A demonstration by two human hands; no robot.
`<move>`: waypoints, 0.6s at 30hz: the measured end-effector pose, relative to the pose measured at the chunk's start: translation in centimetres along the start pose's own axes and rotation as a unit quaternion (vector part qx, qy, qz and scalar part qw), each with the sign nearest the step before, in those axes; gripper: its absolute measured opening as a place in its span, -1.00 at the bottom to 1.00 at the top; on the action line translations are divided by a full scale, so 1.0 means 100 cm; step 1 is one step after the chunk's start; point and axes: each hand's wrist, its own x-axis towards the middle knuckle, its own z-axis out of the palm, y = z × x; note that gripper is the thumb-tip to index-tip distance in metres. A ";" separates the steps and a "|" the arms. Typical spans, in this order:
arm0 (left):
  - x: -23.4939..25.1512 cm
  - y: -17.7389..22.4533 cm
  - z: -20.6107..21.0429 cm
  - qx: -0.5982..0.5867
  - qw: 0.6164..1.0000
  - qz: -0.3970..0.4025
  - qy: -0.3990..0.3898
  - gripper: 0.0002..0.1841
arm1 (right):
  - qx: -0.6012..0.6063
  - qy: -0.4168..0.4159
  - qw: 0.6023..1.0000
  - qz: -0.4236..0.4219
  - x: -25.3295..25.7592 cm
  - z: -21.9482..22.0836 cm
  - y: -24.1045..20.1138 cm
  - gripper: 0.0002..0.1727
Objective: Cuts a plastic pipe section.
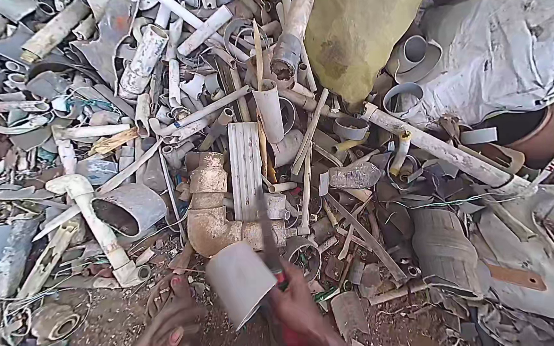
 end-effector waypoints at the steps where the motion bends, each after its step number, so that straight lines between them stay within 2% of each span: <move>1: 0.004 0.011 0.010 -0.066 0.998 -0.004 -0.023 -0.03 | -0.014 -0.058 0.998 -0.028 0.002 0.011 -0.004 -0.68; 2: 0.009 0.018 0.018 -0.144 0.989 -0.006 -0.023 0.06 | -0.042 -0.111 0.991 -0.058 0.006 0.018 -0.009 -0.64; 3: 0.014 0.025 0.026 -0.237 0.971 -0.014 -0.001 -0.01 | -0.075 -0.158 0.982 -0.075 0.010 0.022 -0.014 -0.56; 5: 0.028 0.041 0.038 -0.321 0.945 -0.020 0.068 -0.06 | -0.117 -0.189 0.972 -0.072 0.014 0.025 -0.025 -0.39; 6: 0.034 0.046 0.039 -0.343 0.933 -0.014 0.103 -0.12 | -0.124 -0.180 0.974 -0.061 0.012 0.025 -0.031 -0.34; 8: 0.042 0.057 0.036 -0.359 0.920 -0.007 0.160 -0.37 | -0.133 -0.119 0.982 -0.066 0.005 0.024 -0.038 -0.42; 11: 0.049 0.054 0.027 -0.302 0.925 0.023 0.229 -0.54 | -0.120 -0.011 0.980 -0.159 -0.008 0.023 -0.024 -0.38; 12: 0.051 0.047 0.023 -0.281 0.927 0.052 0.243 -0.50 | -0.141 -0.006 0.974 -0.178 -0.010 0.023 -0.020 -0.35; 14: 0.052 0.038 0.014 -0.240 0.933 0.114 0.244 -0.20 | -0.233 -0.075 0.954 -0.172 -0.011 0.023 -0.014 -0.43; 16: 0.051 0.035 0.010 -0.215 0.934 0.147 0.243 0.05 | -0.306 -0.187 0.929 -0.088 -0.007 0.022 -0.019 -0.54; 18: 0.050 0.034 0.008 -0.195 0.935 0.159 0.250 0.14 | -0.288 -0.170 0.939 -0.079 -0.005 0.020 -0.019 -0.54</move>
